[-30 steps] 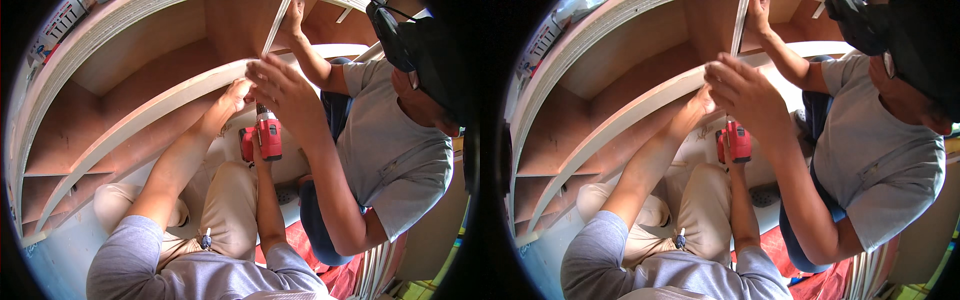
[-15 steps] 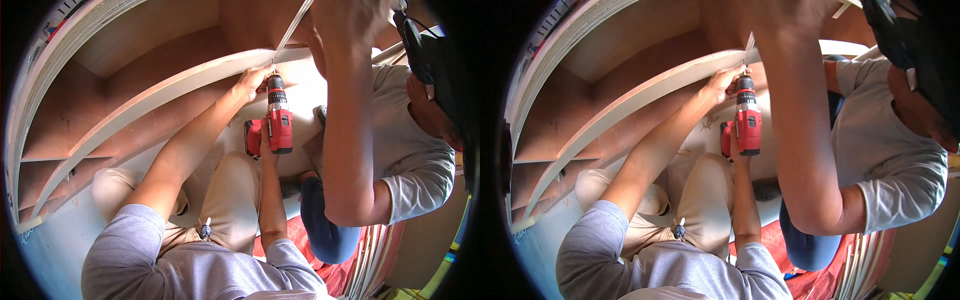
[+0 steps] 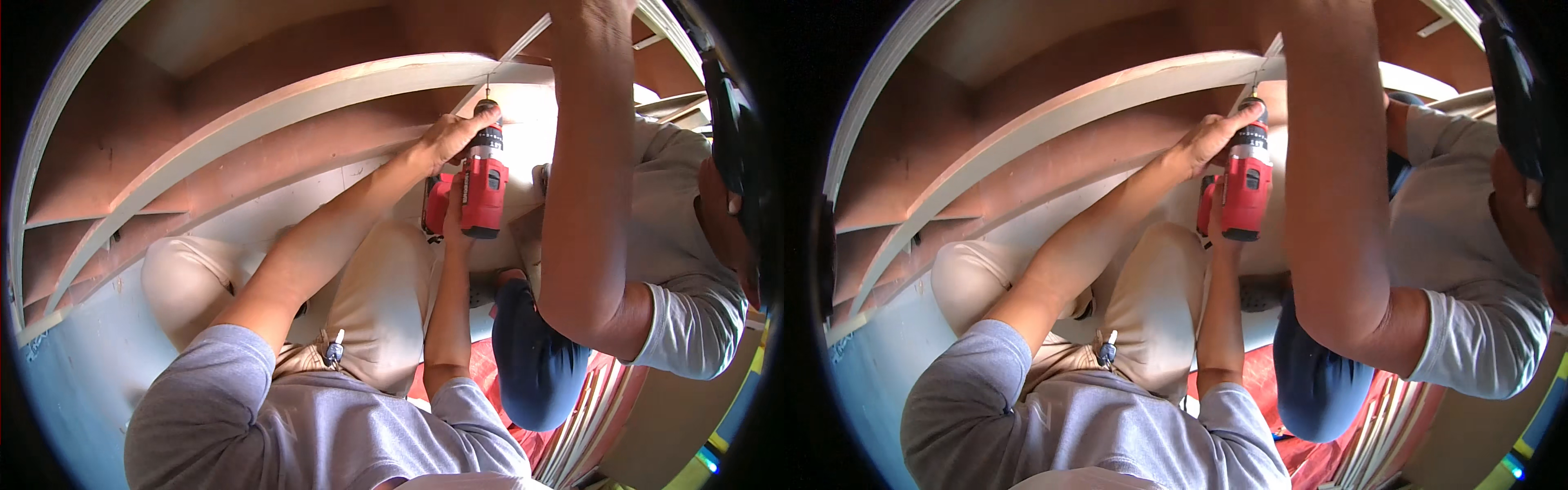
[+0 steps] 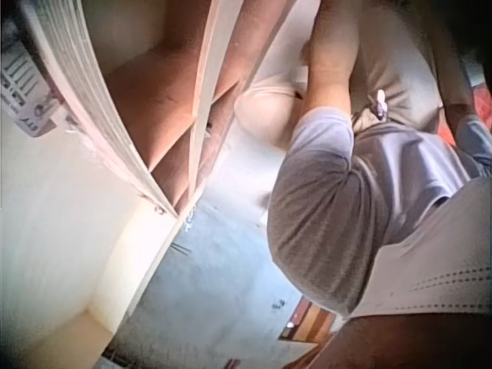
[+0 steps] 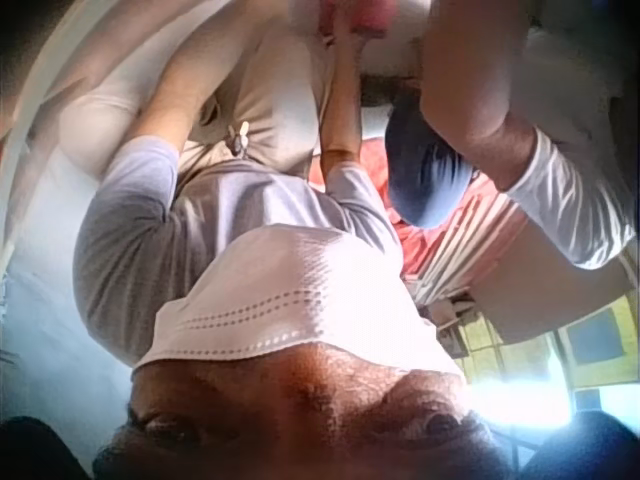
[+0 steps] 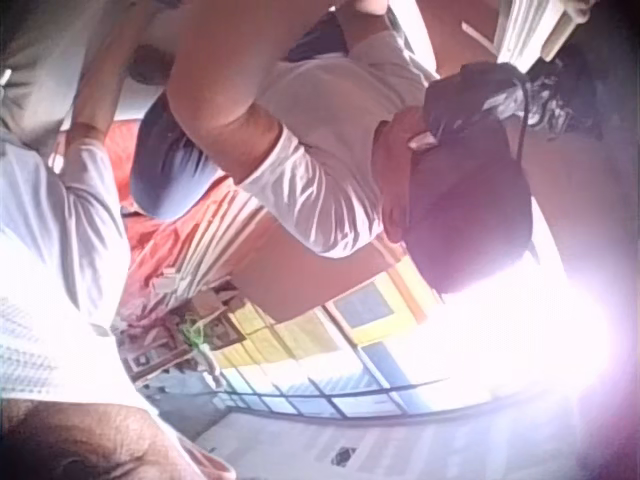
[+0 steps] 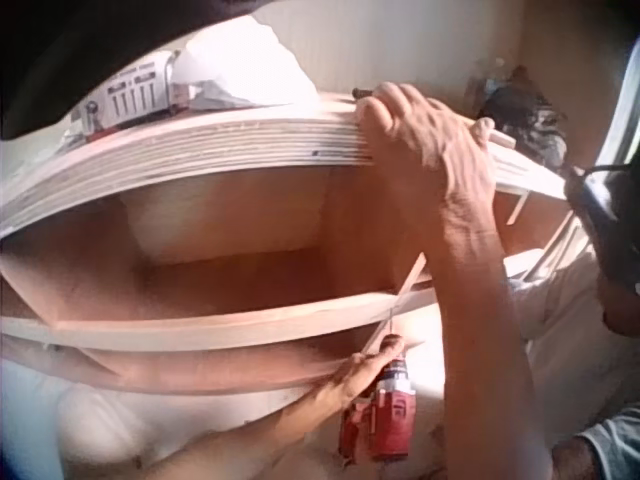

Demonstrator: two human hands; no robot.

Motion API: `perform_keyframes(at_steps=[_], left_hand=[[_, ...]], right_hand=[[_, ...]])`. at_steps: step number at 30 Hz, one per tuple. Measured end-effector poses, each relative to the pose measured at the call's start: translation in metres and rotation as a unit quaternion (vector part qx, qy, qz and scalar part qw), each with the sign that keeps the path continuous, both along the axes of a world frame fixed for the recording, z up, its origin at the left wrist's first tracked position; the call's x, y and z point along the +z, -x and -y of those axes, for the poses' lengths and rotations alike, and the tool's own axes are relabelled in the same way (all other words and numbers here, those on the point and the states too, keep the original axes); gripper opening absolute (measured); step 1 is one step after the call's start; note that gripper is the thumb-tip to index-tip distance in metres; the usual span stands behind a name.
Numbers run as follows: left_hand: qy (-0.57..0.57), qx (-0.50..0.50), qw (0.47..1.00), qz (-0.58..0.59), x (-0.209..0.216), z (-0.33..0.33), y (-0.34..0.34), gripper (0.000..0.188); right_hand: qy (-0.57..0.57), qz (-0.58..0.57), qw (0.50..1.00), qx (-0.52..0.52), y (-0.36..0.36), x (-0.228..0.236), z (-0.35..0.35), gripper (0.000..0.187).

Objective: The person uses a power drill to drive screws into wooden trim and panels of a cabinet frame while kneeling on the floor, holding the pieces in place by hand.

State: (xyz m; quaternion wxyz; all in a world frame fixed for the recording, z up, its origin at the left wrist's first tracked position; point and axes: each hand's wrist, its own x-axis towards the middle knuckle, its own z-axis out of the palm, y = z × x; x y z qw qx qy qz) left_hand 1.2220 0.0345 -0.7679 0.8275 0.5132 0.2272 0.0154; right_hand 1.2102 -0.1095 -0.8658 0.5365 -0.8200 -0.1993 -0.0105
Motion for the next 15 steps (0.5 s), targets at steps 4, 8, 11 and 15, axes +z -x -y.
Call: perform_keyframes(at_steps=[4,8,11,15], left_hand=[[-0.041,0.000,0.999,-0.023,0.002,0.000,-0.003,0.049],[-0.103,0.058,0.993,0.011,-0.022,-0.008,-0.026,0.052],[-0.161,0.099,0.982,0.018,-0.029,-0.006,-0.033,0.052],[-0.212,0.133,0.968,-0.006,-0.024,0.006,-0.029,0.047]], right_hand=[[-0.122,-0.125,0.984,0.020,-0.002,0.028,0.005,0.023],[-0.170,-0.198,0.964,0.057,-0.008,0.047,0.007,0.015],[-0.163,-0.177,0.969,0.057,-0.001,0.044,0.000,0.016],[-0.141,-0.157,0.976,0.045,0.001,0.031,0.004,0.018]])
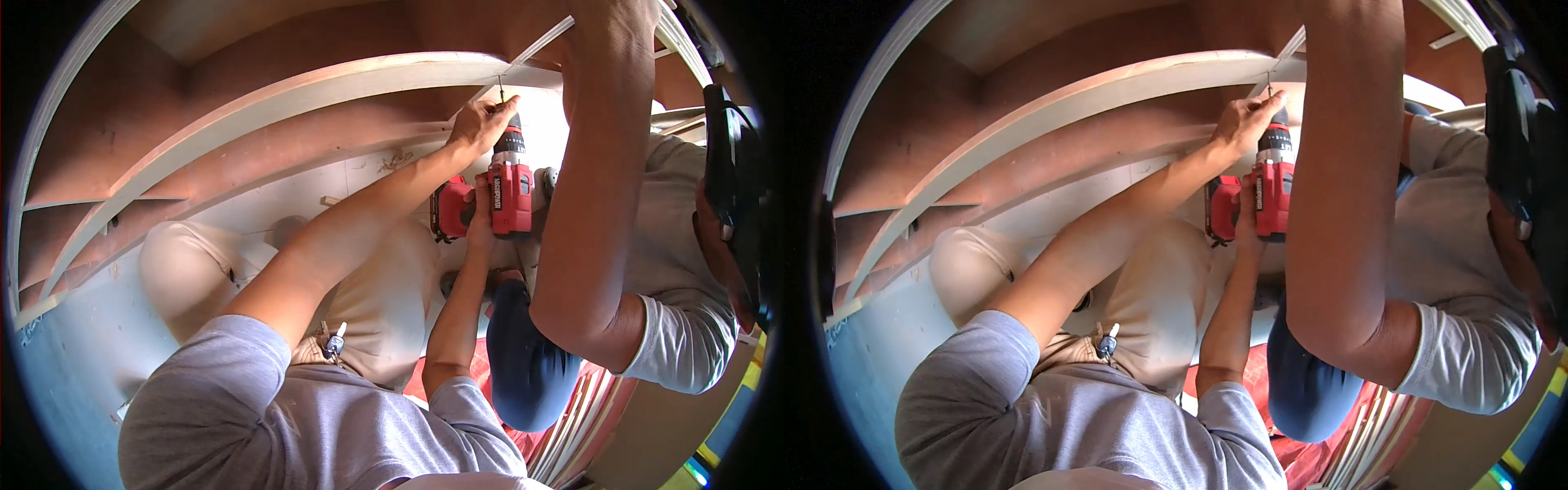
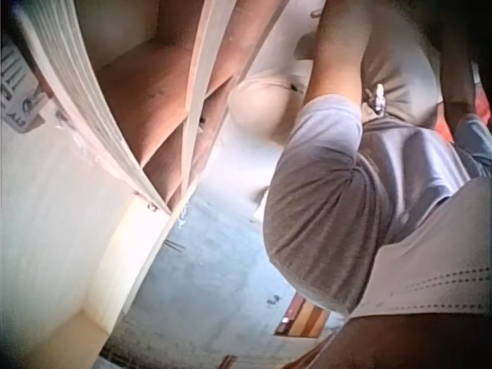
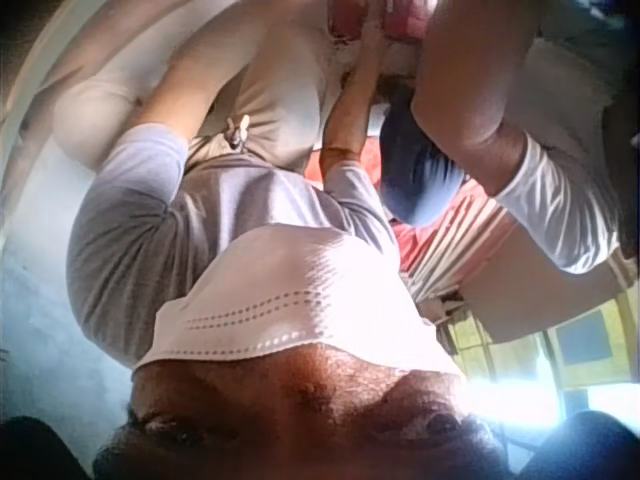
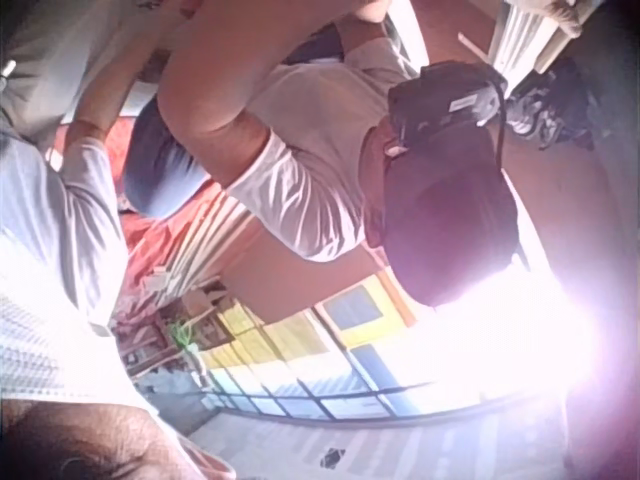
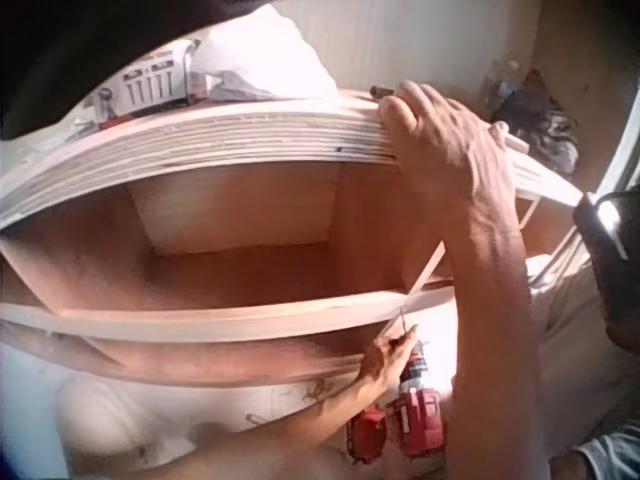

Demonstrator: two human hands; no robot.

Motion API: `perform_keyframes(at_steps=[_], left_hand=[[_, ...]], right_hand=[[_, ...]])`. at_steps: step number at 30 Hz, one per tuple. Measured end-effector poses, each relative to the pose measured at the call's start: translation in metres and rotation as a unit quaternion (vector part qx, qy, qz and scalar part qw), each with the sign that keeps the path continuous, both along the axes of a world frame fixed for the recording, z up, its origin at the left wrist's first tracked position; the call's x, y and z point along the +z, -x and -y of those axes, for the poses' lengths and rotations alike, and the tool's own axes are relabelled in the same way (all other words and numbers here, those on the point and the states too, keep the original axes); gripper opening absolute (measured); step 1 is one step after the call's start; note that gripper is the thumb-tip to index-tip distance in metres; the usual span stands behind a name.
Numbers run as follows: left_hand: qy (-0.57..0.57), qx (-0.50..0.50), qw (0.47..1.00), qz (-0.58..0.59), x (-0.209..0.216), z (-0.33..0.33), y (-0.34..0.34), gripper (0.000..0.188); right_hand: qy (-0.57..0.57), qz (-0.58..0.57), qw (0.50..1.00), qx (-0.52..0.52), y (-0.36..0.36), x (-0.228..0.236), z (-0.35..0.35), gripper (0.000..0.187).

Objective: The person uses a power drill to drive screws into wooden trim and panels of a cabinet frame while kneeling on the floor, holding the pieces in place by hand.

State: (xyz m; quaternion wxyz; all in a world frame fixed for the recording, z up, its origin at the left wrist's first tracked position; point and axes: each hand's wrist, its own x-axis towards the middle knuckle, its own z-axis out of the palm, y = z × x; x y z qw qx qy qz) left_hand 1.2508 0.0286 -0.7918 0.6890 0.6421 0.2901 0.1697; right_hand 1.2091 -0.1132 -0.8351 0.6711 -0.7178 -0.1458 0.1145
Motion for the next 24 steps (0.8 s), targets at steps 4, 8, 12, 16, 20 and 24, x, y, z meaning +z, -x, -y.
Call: perform_keyframes(at_steps=[4,8,12,16,20,24], left_hand=[[0.070,0.003,0.997,0.040,0.000,0.003,-0.001,0.046],[0.142,-0.001,0.987,0.073,-0.007,0.000,-0.005,0.047],[0.122,0.000,0.990,0.075,-0.024,-0.003,-0.012,0.052],[0.133,-0.004,0.989,0.058,-0.023,-0.002,-0.012,0.054],[0.104,0.011,0.990,0.091,-0.030,-0.004,-0.015,0.056],[0.143,-0.003,0.986,0.090,-0.030,-0.003,-0.015,0.039]], right_hand=[[-0.022,-0.038,0.999,-0.003,-0.003,-0.001,-0.002,0.018],[-0.025,-0.036,0.999,0.004,-0.004,-0.005,-0.004,0.015],[-0.002,-0.038,0.999,-0.009,0.002,-0.007,-0.009,0.014],[-0.008,-0.036,0.999,-0.009,0.000,-0.013,-0.008,0.015],[-0.014,-0.048,0.999,-0.008,0.001,-0.017,-0.011,0.015],[-0.016,-0.043,0.999,-0.013,0.001,-0.017,-0.010,0.014]])
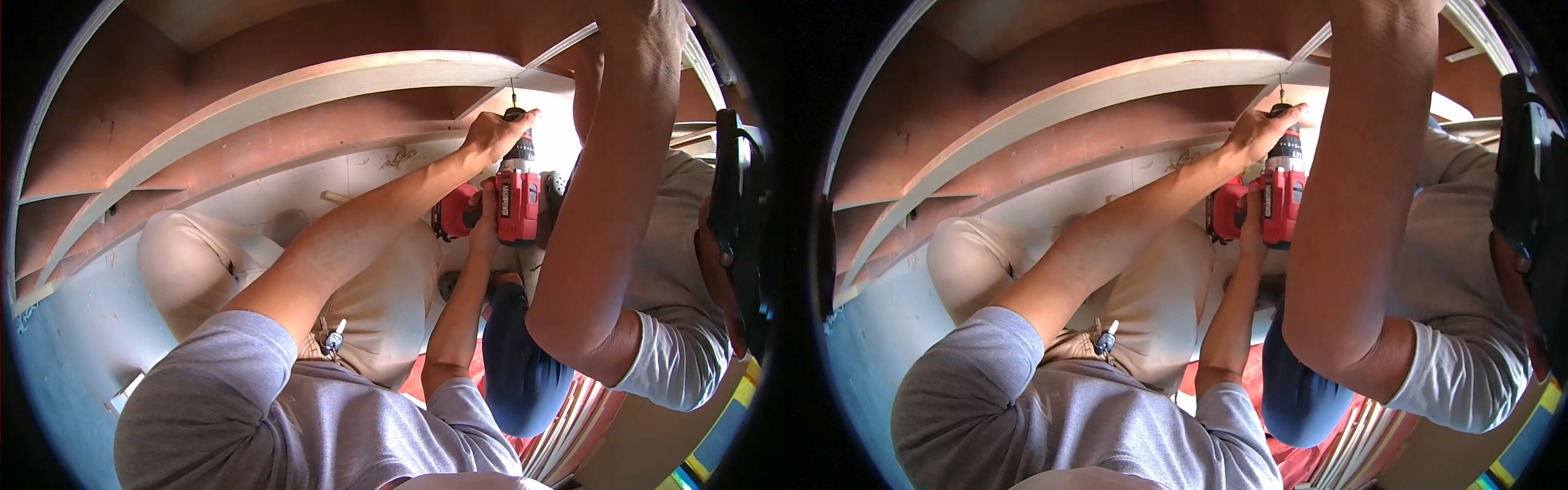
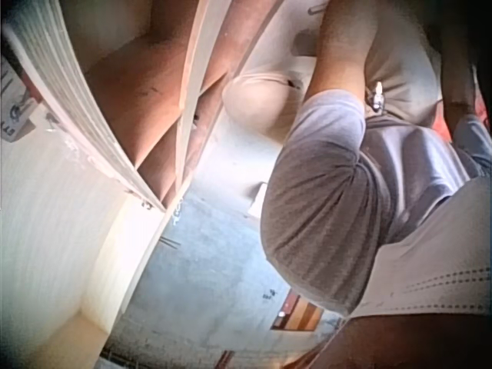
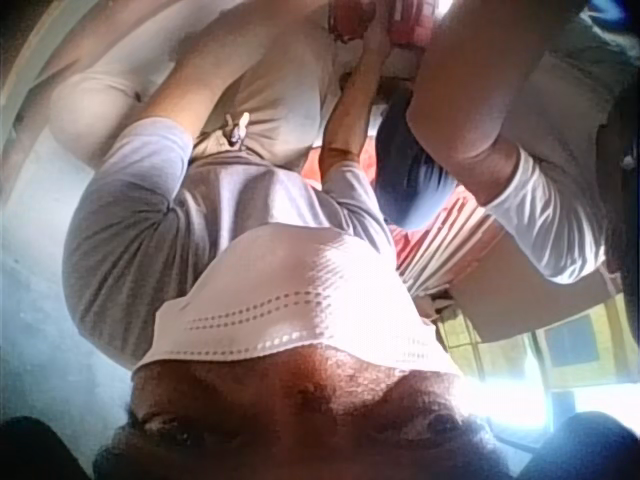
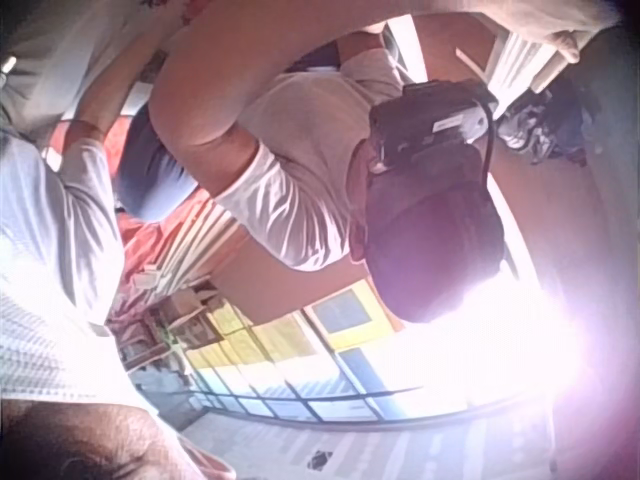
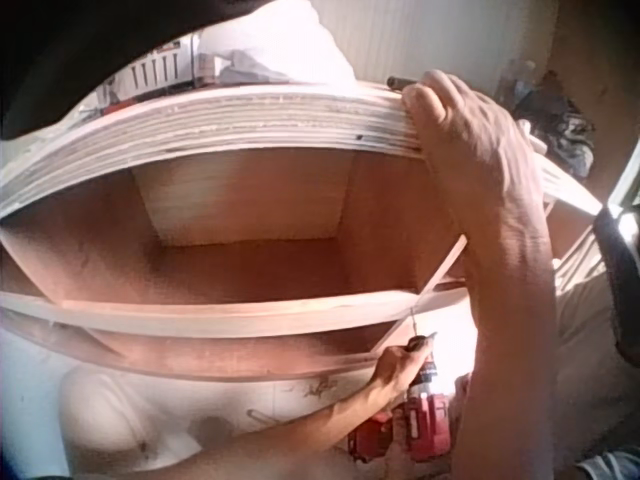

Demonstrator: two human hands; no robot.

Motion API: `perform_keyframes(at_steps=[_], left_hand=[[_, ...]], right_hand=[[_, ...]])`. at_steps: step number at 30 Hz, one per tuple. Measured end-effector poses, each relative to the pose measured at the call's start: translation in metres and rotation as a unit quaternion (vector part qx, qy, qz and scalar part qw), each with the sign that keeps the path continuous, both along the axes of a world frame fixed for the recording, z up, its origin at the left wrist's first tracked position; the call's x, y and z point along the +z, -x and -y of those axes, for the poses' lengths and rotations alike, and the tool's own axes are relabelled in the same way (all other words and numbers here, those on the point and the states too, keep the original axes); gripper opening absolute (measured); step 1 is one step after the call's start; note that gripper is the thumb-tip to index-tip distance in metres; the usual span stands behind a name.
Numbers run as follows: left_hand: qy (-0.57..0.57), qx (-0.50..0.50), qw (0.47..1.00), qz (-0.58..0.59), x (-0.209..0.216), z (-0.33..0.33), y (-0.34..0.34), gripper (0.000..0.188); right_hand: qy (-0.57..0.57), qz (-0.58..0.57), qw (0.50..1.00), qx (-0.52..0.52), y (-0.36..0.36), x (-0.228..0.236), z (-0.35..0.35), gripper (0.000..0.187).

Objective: The person uses a power drill to drive screws into wooden trim and panels of a cabinet frame while kneeling on the floor, holding the pieces in place by hand.

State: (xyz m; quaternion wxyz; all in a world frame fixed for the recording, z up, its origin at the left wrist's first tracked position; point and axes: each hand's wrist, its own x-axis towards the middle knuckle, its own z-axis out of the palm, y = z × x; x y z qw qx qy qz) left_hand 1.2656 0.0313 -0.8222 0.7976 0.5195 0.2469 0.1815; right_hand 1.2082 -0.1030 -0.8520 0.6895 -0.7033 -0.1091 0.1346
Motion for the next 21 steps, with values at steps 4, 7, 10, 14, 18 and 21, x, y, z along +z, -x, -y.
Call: perform_keyframes(at_steps=[4,7,10,14,18,21], left_hand=[[-0.012,-0.014,1.000,-0.025,0.000,-0.001,0.001,0.035],[-0.007,0.013,1.000,-0.001,-0.002,-0.001,0.000,0.033],[-0.031,0.006,0.999,0.009,0.000,-0.001,0.000,0.035],[-0.030,0.001,0.999,-0.036,0.011,0.002,0.008,0.041],[0.002,-0.006,0.998,-0.055,0.020,0.003,0.014,0.048],[0.009,-0.009,0.998,-0.057,0.020,0.003,0.013,0.049]], right_hand=[[-0.009,-0.004,1.000,0.005,0.000,0.001,-0.002,0.015],[0.005,0.004,1.000,0.001,0.001,0.000,-0.002,0.015],[-0.013,0.011,1.000,0.000,0.000,0.002,-0.002,0.016],[-0.009,-0.006,1.000,0.004,0.000,0.001,0.002,0.017],[-0.006,0.002,1.000,0.001,0.002,0.002,0.003,0.016],[-0.005,0.003,1.000,0.006,0.003,0.003,0.003,0.017]])
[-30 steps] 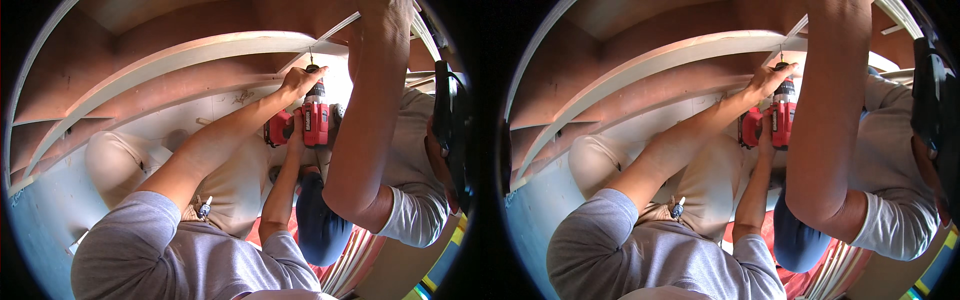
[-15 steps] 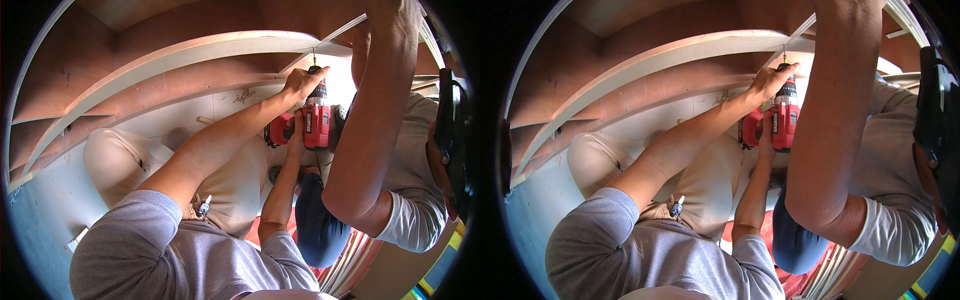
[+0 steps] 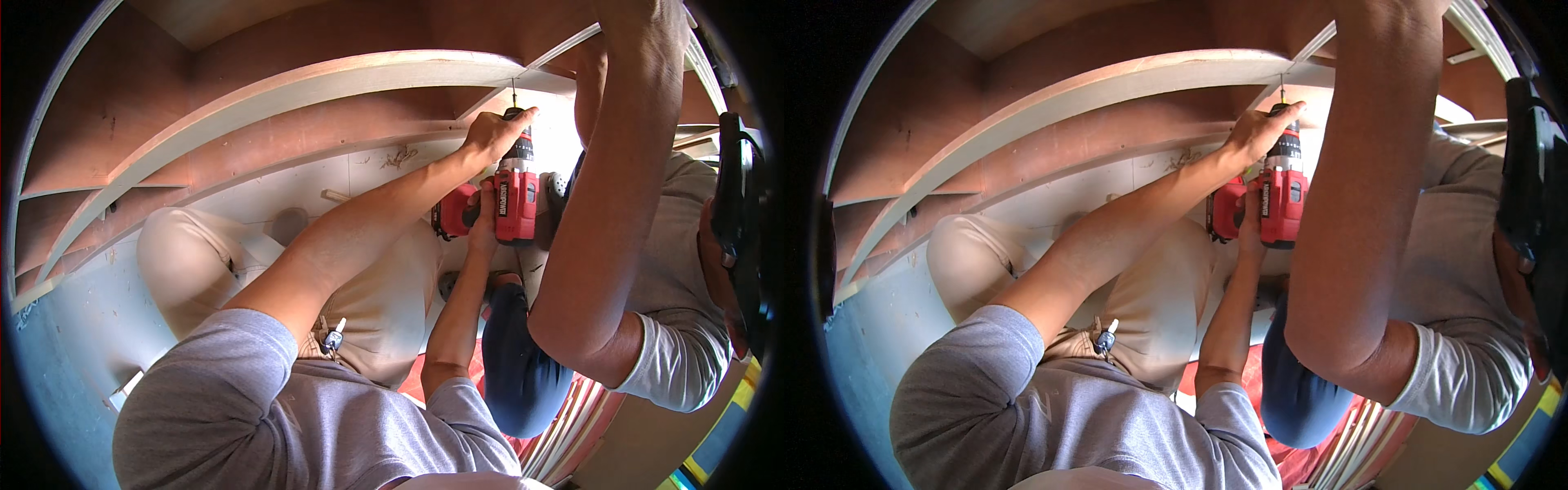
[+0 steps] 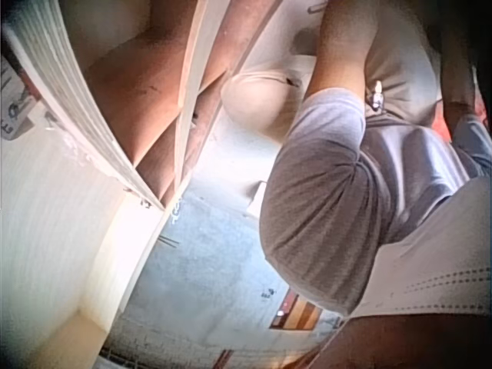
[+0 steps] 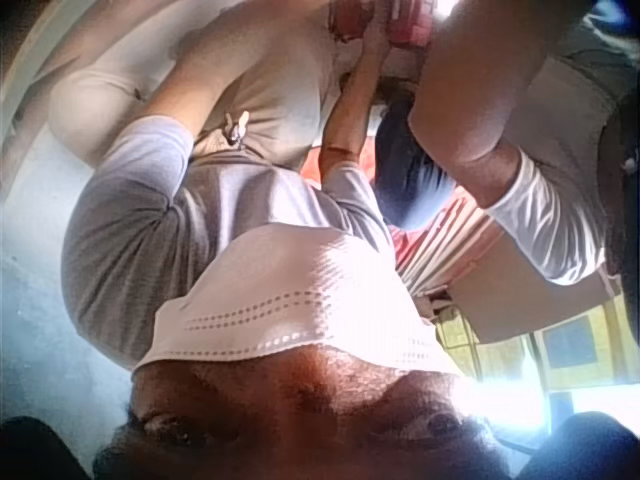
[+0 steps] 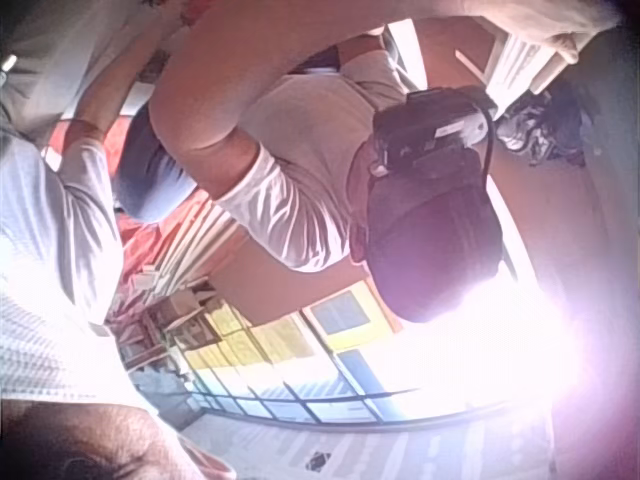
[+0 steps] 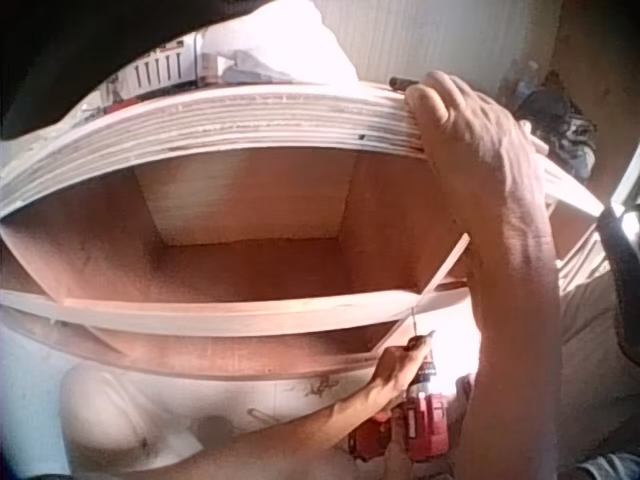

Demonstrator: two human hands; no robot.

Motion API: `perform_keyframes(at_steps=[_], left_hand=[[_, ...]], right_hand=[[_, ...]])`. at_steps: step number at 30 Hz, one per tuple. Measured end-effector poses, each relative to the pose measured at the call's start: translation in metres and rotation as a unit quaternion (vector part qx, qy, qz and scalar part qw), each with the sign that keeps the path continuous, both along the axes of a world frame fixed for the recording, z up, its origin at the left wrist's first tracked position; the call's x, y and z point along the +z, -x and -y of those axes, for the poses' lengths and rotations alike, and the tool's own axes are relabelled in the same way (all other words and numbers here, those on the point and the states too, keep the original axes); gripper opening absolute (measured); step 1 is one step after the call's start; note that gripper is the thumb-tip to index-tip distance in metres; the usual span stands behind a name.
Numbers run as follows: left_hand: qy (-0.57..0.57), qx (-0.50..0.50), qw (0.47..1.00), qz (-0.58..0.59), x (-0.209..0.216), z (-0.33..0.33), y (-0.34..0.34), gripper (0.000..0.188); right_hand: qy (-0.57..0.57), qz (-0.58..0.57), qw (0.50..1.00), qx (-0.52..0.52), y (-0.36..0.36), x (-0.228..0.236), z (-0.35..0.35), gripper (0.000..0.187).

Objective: The person uses a power drill to drive screws into wooden trim and panels of a cabinet frame while kneeling on the floor, holding the pieces in place by hand.

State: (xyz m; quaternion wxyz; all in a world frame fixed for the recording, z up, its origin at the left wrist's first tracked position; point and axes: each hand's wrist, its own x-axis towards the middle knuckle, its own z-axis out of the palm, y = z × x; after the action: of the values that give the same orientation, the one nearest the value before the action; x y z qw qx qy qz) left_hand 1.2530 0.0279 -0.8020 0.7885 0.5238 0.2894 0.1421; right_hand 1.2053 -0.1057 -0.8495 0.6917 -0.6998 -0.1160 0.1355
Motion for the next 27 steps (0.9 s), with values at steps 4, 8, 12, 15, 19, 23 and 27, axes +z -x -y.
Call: perform_keyframes(at_steps=[4,8,12,15,19,23,27], left_hand=[[-0.006,-0.004,1.000,-0.012,-0.006,-0.005,-0.006,0.046],[0.011,-0.005,1.000,0.020,-0.008,-0.005,-0.007,0.039],[0.019,0.003,0.999,0.047,-0.014,-0.009,-0.011,0.038],[-0.026,0.014,0.999,0.038,-0.009,-0.005,-0.009,0.038],[-0.008,0.007,0.999,0.031,-0.005,-0.003,-0.002,0.039],[0.021,-0.005,0.999,0.037,0.002,0.001,0.005,0.040],[0.017,-0.007,0.998,0.052,0.008,-0.001,0.003,0.041]], right_hand=[[0.045,-0.015,0.999,-0.006,0.004,0.011,-0.007,0.025],[0.049,0.037,0.998,0.019,0.004,0.011,-0.008,0.035],[0.055,0.050,0.997,0.002,0.007,0.017,-0.017,0.034],[0.046,0.044,0.998,-0.009,0.008,0.017,-0.011,0.025],[0.045,0.029,0.998,0.022,0.008,0.019,-0.006,0.017],[0.050,0.044,0.997,0.030,0.011,0.015,-0.002,0.015],[0.058,0.071,0.996,0.010,0.005,0.008,-0.004,0.014]])
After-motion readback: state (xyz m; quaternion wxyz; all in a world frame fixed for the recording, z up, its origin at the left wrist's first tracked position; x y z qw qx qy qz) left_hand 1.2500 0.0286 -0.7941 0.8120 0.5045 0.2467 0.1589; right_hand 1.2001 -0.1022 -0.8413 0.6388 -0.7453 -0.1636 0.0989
